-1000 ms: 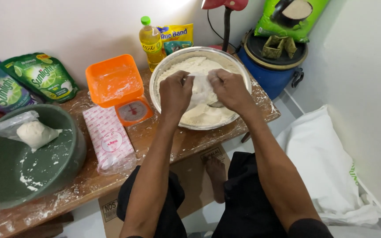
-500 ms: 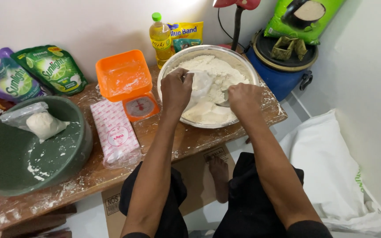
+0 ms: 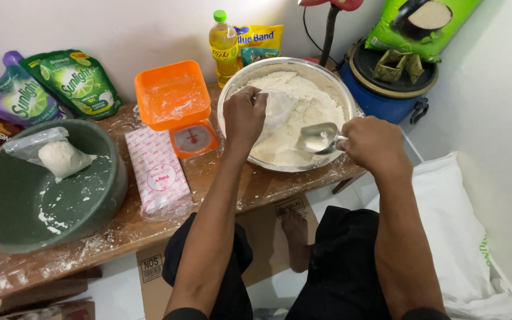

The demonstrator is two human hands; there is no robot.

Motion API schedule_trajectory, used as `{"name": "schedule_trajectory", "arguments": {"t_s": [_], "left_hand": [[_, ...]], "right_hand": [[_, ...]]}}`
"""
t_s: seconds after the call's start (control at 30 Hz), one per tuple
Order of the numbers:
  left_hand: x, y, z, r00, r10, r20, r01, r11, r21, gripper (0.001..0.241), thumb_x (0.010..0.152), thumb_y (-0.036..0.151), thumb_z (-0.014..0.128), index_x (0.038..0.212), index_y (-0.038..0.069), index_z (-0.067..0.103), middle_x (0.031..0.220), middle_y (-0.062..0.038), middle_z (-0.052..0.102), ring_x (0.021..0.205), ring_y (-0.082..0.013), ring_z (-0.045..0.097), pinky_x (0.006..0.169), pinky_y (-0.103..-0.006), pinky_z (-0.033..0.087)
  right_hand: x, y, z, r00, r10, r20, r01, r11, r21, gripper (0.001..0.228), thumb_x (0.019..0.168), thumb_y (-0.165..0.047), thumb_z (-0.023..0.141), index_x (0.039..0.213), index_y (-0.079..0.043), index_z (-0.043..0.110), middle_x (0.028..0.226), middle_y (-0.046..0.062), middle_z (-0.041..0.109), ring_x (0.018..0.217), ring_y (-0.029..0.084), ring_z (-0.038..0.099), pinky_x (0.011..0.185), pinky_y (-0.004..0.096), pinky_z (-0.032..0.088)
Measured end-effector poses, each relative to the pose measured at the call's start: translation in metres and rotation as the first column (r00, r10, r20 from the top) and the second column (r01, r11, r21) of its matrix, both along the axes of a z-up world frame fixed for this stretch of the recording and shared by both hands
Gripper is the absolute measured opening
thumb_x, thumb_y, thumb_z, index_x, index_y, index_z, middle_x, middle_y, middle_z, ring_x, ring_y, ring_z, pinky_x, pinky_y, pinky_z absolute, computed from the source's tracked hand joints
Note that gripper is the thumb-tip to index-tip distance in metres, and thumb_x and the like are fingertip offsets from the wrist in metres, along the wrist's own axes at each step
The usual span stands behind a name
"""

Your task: Measuring and weighing flour from a bowl into small plastic bags using a scoop and a scale.

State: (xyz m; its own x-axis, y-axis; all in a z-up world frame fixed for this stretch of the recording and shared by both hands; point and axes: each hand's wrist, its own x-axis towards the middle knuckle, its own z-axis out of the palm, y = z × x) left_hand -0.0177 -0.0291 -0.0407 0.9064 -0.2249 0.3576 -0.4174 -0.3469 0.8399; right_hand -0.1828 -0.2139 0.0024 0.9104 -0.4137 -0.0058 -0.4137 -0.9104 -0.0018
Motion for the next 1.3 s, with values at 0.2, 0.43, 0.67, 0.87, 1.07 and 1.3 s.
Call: {"name": "schedule_trajectory", "arguments": {"t_s": [0.2, 0.43, 0.67, 0.87, 1.07, 1.3], "left_hand": [[0.005, -0.002, -0.005, 1.000, -0.001, 0.001, 0.001, 1.000, 0.000, 0.019, 0.094, 0.018, 0.068, 0.100, 0.004, 0.080, 0.067, -0.015, 0.070, 0.072, -0.0335, 0.073, 0.075, -0.0450, 0.059], [0.003, 0.002, 0.000, 1.000, 0.003, -0.011, -0.003, 1.000, -0.012, 0.019, 0.094, 0.016, 0.067, 0.099, 0.003, 0.080, 0.065, -0.013, 0.070, 0.068, -0.0298, 0.072, 0.073, -0.0426, 0.058], [0.003, 0.002, -0.001, 0.998, 0.004, -0.058, -0.003, 1.000, 0.027, 0.019, 0.092, 0.022, 0.068, 0.098, 0.008, 0.080, 0.066, -0.012, 0.070, 0.077, -0.0354, 0.074, 0.079, -0.0481, 0.058], [0.005, 0.002, -0.002, 0.998, 0.016, -0.061, -0.013, 0.999, 0.039, 0.020, 0.091, 0.024, 0.068, 0.097, 0.010, 0.081, 0.068, -0.013, 0.072, 0.080, -0.0374, 0.075, 0.081, -0.0487, 0.058], [0.005, -0.003, -0.005, 0.998, 0.003, -0.057, 0.001, 0.998, 0.066, 0.022, 0.090, 0.026, 0.068, 0.096, 0.009, 0.080, 0.068, -0.014, 0.072, 0.083, -0.0412, 0.074, 0.080, -0.0529, 0.058], [0.001, -0.009, -0.008, 0.998, -0.020, -0.067, 0.027, 0.995, 0.096, 0.022, 0.090, 0.025, 0.067, 0.093, 0.007, 0.080, 0.064, -0.011, 0.071, 0.075, -0.0373, 0.075, 0.074, -0.0489, 0.060]], "right_hand": [[0.008, 0.007, -0.009, 0.994, 0.078, -0.079, -0.078, 0.997, 0.004, 0.021, 0.086, -0.031, 0.070, 0.098, -0.019, 0.082, 0.088, 0.011, 0.079, 0.094, 0.035, 0.077, 0.079, 0.046, 0.060], [0.035, 0.008, -0.039, 0.984, 0.151, -0.098, -0.151, 0.988, 0.009, 0.021, 0.086, -0.029, 0.073, 0.100, -0.017, 0.082, 0.085, 0.013, 0.078, 0.090, 0.035, 0.078, 0.080, 0.049, 0.060], [0.039, 0.011, -0.034, 0.980, 0.143, -0.141, -0.126, 0.985, 0.122, 0.024, 0.089, -0.027, 0.071, 0.106, -0.013, 0.081, 0.095, 0.018, 0.078, 0.101, 0.039, 0.075, 0.089, 0.054, 0.058], [0.024, 0.007, -0.008, 0.986, 0.114, -0.119, -0.093, 0.982, 0.166, 0.026, 0.093, -0.027, 0.067, 0.107, -0.010, 0.080, 0.100, 0.024, 0.077, 0.107, 0.044, 0.072, 0.092, 0.057, 0.056], [0.011, -0.011, 0.003, 0.999, 0.016, -0.035, -0.011, 0.993, 0.121, 0.026, 0.094, -0.033, 0.065, 0.108, -0.018, 0.081, 0.101, 0.018, 0.079, 0.107, 0.041, 0.073, 0.089, 0.054, 0.058], [-0.003, -0.025, 0.005, 0.998, -0.052, 0.045, 0.046, 0.991, 0.128, 0.026, 0.094, -0.033, 0.066, 0.112, -0.022, 0.081, 0.093, 0.014, 0.080, 0.097, 0.040, 0.075, 0.083, 0.054, 0.059]]}}
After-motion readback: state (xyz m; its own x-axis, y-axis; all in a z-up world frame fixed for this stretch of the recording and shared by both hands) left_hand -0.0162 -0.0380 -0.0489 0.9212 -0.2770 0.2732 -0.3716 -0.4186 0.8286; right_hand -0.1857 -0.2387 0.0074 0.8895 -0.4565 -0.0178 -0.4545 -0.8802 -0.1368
